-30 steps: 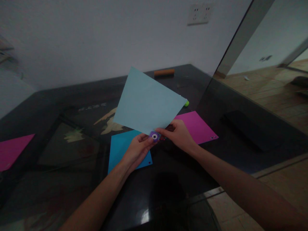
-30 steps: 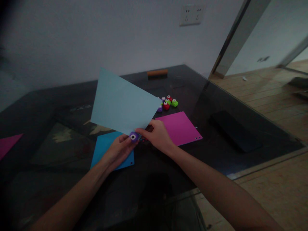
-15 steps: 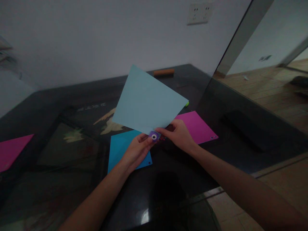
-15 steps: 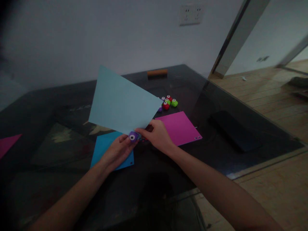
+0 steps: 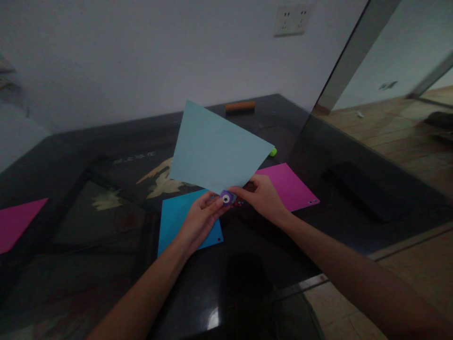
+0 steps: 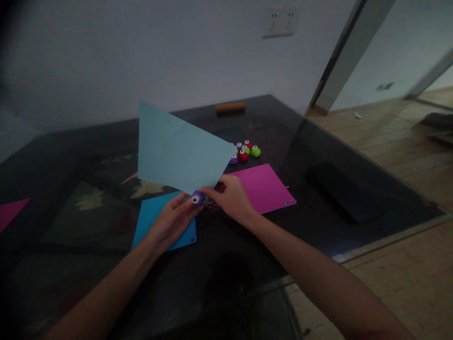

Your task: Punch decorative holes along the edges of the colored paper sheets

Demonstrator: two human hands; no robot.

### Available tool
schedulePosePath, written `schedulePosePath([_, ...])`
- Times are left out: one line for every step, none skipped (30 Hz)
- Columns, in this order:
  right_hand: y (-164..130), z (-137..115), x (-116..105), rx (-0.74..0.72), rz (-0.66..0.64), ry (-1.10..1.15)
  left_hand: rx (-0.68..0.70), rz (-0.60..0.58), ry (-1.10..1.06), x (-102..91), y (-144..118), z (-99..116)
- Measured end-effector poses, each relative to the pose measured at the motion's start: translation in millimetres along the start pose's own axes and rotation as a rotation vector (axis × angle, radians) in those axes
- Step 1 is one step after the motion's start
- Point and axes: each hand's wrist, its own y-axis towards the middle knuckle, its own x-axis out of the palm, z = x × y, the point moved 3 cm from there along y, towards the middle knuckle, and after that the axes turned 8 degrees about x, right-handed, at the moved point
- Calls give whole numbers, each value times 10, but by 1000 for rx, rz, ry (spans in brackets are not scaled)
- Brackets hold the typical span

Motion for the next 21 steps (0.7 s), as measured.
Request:
schedulePosePath([5, 9, -5, -1, 5, -4, 0, -6, 11, 9, -3, 10])
schedulePosePath([10, 16, -9, -2, 9, -7, 2, -8, 26, 17, -5, 17])
schedulePosePath([14, 22, -11, -6, 10, -11, 5, -7, 44, 25, -7, 22])
schedulePosePath([17, 26, -12, -10, 10, -17, 8, -6, 65, 34, -10, 24])
schedulePosePath([18, 29, -12, -14, 11, -26, 12, -7, 87, 42, -14, 24])
schedulePosePath([19, 30, -12, -17, 13, -37, 18, -6, 110, 50, -18, 23])
schedulePosePath([20, 30, -11, -21, 12, -49, 24, -5, 133, 57, -23, 22])
schedulePosePath([20, 29, -11, -25, 10, -59, 28, -2, 155, 62, -28, 19])
schedulePosePath([21, 28, -10, -26, 9, -68, 29, 3, 173, 64, -32, 16])
schedulePosePath([21, 27, -11, -27, 9, -77, 27, 10, 189, 64, -35, 12])
schedulePosePath([22, 27, -13, -27, 9, -82, 22, 15, 202, 62, -36, 8])
schedulePosePath([23, 27, -15, -28, 12, -83, 17, 16, 212, 60, -36, 4])
schedulePosePath([25, 27, -18, -26, 16, -83, 14, 12, 221, 58, -35, 0])
schedulePosePath([26, 28, -22, -22, 20, -79, 12, 7, 229, 56, -33, -3])
schedulePosePath([27, 29, -25, -19, 24, -72, 11, 1, 237, 53, -31, -5])
schedulePosePath([28, 28, -29, -18, 28, -60, 10, -6, 241, 50, -29, -8])
schedulePosePath([29, 25, -33, -16, 31, -47, 8, -14, 244, 47, -28, -11])
schedulePosePath([30, 22, -39, -14, 34, -34, 6, -22, 248, 42, -27, -14])
schedulePosePath([32, 18, -45, -11, 37, -23, 4, -30, 258, 36, -27, -18])
schedulePosePath([35, 13, -54, -9, 41, -14, 5, -36, 274, 28, -27, -20])
schedulePosePath([38, 7, -65, -7, 46, -7, 10, -40, 297, 18, -27, -22])
